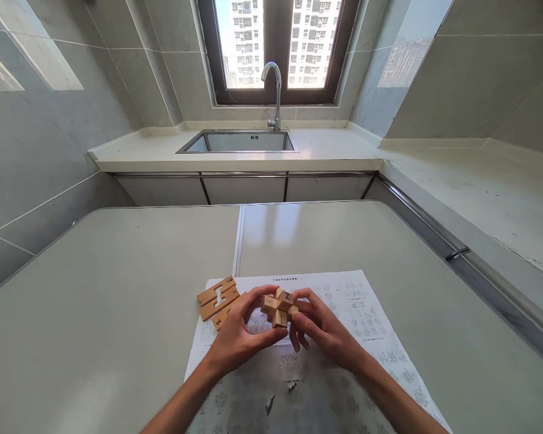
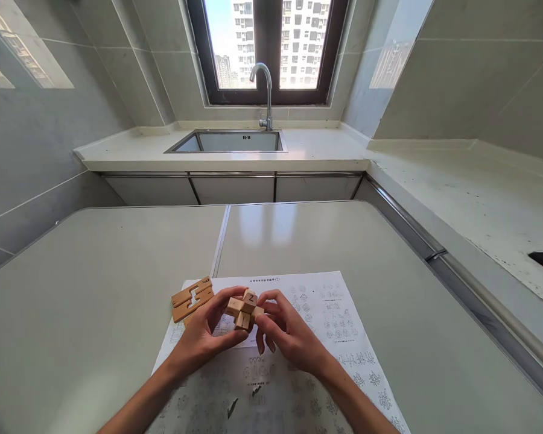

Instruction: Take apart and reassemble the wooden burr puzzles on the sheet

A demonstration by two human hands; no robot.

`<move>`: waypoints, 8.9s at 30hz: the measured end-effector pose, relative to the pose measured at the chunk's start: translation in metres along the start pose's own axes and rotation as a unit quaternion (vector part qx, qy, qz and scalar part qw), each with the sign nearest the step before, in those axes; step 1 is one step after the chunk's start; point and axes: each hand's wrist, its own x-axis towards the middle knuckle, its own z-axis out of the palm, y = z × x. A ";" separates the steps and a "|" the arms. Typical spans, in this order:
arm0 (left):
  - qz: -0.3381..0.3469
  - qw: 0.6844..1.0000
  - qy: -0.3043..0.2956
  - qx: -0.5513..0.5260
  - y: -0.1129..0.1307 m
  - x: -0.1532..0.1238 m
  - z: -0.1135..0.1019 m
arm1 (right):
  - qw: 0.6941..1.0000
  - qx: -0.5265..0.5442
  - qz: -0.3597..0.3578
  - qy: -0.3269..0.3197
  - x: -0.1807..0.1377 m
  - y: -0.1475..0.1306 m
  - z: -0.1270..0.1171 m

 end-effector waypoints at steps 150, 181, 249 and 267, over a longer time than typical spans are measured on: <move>0.155 0.889 0.000 0.431 -0.026 0.001 -0.001 | 0.830 -0.519 -0.059 0.195 -0.001 0.017 0.004; 0.327 0.840 0.014 0.433 -0.020 0.004 0.000 | 0.887 -0.429 -0.122 0.117 0.000 0.019 0.006; 0.358 0.827 0.010 0.433 -0.030 -0.004 0.018 | 0.863 -0.472 -0.093 0.156 0.000 0.022 0.001; 0.356 0.817 0.017 0.452 -0.031 -0.001 0.014 | 0.862 -0.473 -0.092 0.157 0.001 0.020 -0.001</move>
